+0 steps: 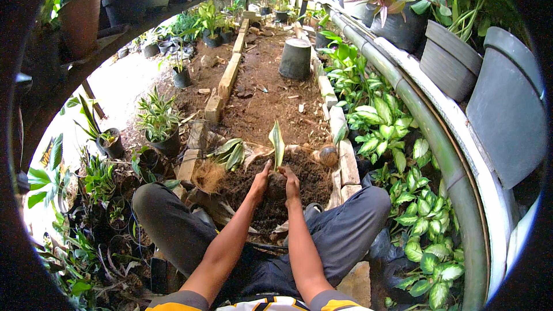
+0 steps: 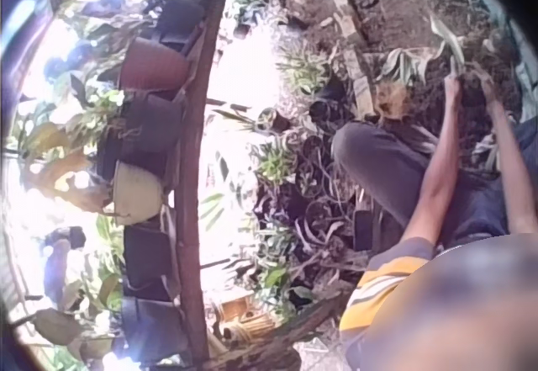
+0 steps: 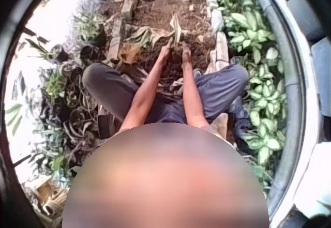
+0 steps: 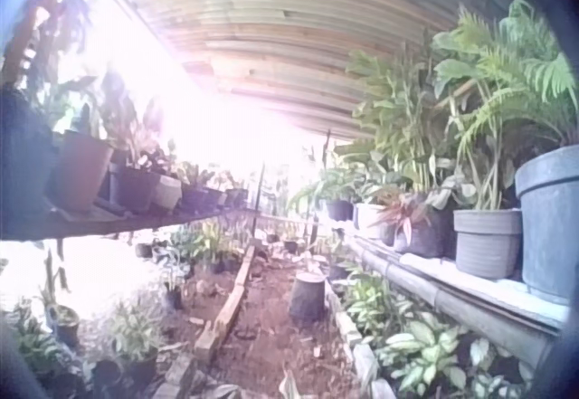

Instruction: The person sits cross-legged and repeatedly packs soil around the base of small potted plants, pressing the soil with both hands to secure each plant in place.

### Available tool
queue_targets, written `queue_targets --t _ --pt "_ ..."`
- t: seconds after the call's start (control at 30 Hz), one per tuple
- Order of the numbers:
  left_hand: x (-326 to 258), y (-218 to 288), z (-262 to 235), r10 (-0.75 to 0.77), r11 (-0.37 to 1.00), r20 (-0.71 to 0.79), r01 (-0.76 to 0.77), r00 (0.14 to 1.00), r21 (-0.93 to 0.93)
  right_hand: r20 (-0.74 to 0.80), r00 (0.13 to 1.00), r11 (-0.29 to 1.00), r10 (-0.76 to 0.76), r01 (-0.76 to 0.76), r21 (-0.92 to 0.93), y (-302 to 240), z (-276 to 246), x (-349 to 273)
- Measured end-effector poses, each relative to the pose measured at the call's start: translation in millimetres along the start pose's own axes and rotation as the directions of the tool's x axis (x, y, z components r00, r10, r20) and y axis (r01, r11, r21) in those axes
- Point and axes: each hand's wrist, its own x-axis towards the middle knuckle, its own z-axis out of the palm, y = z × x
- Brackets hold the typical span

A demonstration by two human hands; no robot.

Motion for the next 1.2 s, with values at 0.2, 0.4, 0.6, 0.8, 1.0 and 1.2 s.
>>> queue_targets --t 0.2,0.4,0.6,0.8,1.0,1.2 --pt "0 4 20 0.195 0.974 -0.006 -0.193 0.981 0.121 0.165 0.972 0.955 -0.17 0.204 -0.216 -19 -6 -8" --pt "-4 18 27 0.434 0.901 0.059 -0.433 0.899 -0.031 0.042 0.998 0.984 0.039 -0.045 0.172 -11 -15 3" --pt "-27 23 22 0.769 0.503 0.222 -0.782 0.599 0.368 0.215 0.977 0.753 0.008 -0.147 0.641 2 -13 1" --pt "-43 0 41 0.905 0.077 0.289 -0.789 0.311 0.61 0.142 0.99 0.687 0.004 -0.106 0.719 16 -23 4" --pt "-34 -18 28 0.963 0.082 0.159 -0.804 0.215 0.589 0.164 0.977 0.805 0.133 -0.203 0.557 31 -20 8" --pt "-34 -28 24 0.954 0.166 0.101 -0.774 0.284 0.612 0.031 0.983 0.858 0.182 -0.174 0.483 43 -12 9"
